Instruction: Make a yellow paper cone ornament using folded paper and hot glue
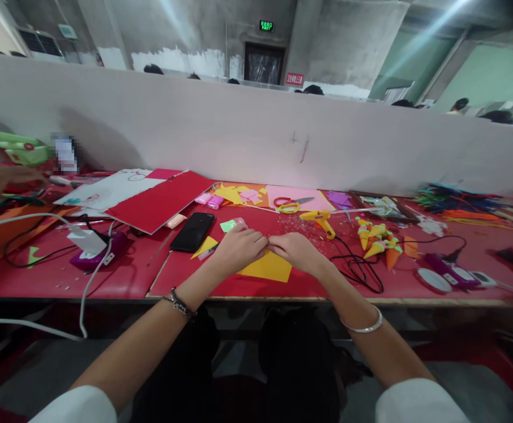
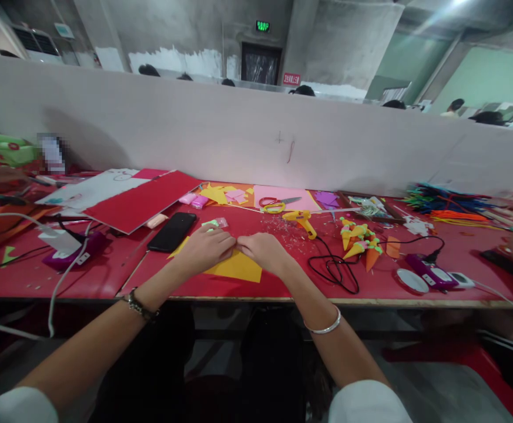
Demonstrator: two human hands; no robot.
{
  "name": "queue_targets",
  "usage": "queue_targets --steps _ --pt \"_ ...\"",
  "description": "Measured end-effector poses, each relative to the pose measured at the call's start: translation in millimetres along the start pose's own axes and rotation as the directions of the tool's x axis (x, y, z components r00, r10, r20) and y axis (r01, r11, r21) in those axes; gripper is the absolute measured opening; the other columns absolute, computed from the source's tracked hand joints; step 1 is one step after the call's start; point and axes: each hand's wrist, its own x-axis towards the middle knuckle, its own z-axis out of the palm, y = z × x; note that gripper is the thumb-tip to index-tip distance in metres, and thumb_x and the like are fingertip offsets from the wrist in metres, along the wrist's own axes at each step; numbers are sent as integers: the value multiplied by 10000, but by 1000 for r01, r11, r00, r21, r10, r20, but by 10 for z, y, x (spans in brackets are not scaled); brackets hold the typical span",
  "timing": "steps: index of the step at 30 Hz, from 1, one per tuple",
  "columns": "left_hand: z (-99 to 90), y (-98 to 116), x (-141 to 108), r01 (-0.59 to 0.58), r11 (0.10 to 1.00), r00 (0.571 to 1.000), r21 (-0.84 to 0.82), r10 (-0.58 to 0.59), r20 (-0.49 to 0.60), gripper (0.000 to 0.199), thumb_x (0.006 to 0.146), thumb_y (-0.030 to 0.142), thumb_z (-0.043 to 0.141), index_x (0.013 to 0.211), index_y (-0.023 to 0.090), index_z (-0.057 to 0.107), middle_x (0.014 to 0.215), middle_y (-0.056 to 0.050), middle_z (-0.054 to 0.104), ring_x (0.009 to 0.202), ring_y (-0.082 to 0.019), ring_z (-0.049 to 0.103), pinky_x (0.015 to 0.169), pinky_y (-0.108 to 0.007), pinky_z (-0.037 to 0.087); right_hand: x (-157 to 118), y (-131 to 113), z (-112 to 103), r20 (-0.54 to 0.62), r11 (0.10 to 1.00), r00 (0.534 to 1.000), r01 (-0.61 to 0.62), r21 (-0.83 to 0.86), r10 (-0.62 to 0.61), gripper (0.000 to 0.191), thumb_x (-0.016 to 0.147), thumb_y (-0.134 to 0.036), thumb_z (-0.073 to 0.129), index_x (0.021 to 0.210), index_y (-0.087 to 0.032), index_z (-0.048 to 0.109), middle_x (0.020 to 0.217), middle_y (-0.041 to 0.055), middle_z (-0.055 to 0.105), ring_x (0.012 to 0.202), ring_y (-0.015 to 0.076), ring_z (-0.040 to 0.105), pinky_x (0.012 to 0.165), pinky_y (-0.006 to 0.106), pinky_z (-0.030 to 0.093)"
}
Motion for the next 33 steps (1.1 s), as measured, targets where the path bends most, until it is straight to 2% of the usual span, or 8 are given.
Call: queue_targets --steps 6,11,16,18,21,24,28,33 --pt "28 -26 -42 17 999 998 48 -14 -62 245 814 192 379 666 177 574 570 -10 583 551 -110 504 652 -284 315 25 -24 -23 19 991 999 46 129 -49 335 885 -331 341 716 -171 581 653 19 603 571 103 494 550 212 270" --pt "-12 -266 -188 47 989 998 137 -41 -48 229 800 195 405 667 192 591 588 0 607 569 -105 511 636 -276 309 -54 99 -66 40 978 997 51 205 -61 357 889 -359 313 751 -169 581 679 19 599 596 106 496 571 204 293" --pt "-34 -461 -259 275 961 959 40 -271 -85 242 813 254 411 686 174 600 646 -24 639 601 -137 548 634 -275 345 -154 225 -113 58 972 998 -4 237 -10 332 881 -350 334 767 -167 587 670 9 591 591 103 496 571 202 301" --pt "-63 -426 -217 305 935 947 -179 -318 -46 249 842 287 382 839 176 604 782 -31 658 690 -142 572 638 -248 369 -159 238 -130 60 965 998 9 261 -25 328 879 -351 336 780 -168 590 681 7 595 600 103 498 579 200 310" --pt "-92 -306 -132 195 883 979 -427 -147 142 260 858 322 378 945 188 583 820 -19 655 702 -125 576 611 -211 377 -133 214 -154 67 961 996 46 274 -67 336 880 -349 326 791 -167 594 698 11 606 608 106 502 582 202 321" --pt "-60 -193 -86 140 920 971 -366 -56 231 282 873 291 354 851 174 609 713 -28 641 626 -124 560 580 -216 354 -95 135 -167 41 984 995 85 157 -92 315 866 -306 350 768 -165 614 704 30 630 625 121 516 627 229 330" --pt "7 -69 -72 160 961 959 -227 -97 265 325 884 310 324 804 150 595 627 -40 599 569 -136 530 511 -227 293 -24 -27 -137 -74 989 987 138 -46 -141 233 802 -210 409 732 -181 629 710 37 653 663 135 533 754 276 312" --pt "-16 7 -33 207 895 965 -395 -119 236 346 884 320 319 677 140 531 552 5 504 496 -90 433 483 -212 249 48 -113 -82 -136 987 985 87 -134 -105 160 694 -200 458 632 -193 605 557 8 594 547 120 477 592 242 294"
